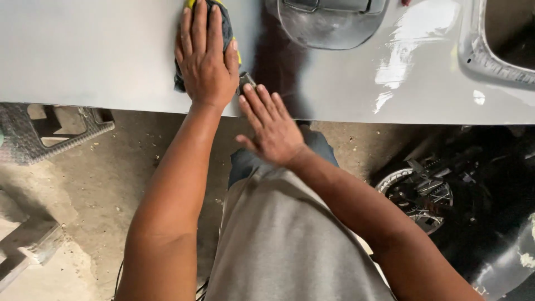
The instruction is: The person sands a white car door panel using a sanding block and a yellow sponge. They repeatedly wipe the surface with a cloth and dip the sponge into a green bucket of water to continue the wet sanding process.
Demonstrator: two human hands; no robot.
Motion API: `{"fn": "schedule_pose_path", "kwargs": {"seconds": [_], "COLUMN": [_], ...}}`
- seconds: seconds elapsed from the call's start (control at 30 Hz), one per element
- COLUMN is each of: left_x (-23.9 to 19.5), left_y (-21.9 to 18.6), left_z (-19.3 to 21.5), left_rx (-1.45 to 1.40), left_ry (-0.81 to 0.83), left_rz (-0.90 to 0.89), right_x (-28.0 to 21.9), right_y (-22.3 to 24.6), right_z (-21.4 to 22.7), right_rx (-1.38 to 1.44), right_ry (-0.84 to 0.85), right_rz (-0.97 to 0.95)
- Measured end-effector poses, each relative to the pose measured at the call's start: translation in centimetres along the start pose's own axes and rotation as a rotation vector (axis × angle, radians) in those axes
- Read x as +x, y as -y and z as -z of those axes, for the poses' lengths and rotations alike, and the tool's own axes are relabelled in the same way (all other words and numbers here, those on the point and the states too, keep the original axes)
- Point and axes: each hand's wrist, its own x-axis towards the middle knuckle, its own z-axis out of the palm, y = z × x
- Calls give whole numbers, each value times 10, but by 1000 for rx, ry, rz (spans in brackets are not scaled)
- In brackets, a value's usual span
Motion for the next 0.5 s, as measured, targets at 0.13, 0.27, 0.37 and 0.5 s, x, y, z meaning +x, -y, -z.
{"fn": "schedule_pose_path", "kwargs": {"seconds": [0.13, 0.27, 0.37, 0.5], "left_x": [-5, -6, -2, 0], "left_y": [6, 6, 2, 3], "left_z": [3, 1, -1, 1], "left_rx": [-20, 28, 22, 6], "left_ry": [29, 16, 30, 29], "left_rz": [-41, -52, -26, -26], "right_x": [-59, -116, -102, -25], "right_y": [-70, -151, -143, -50], "right_z": [21, 31, 17, 11], "right_rx": [-37, -159, -147, -27], "right_ry": [-37, -246, -326, -339], "right_rz": [-100, -537, -541, -170]}}
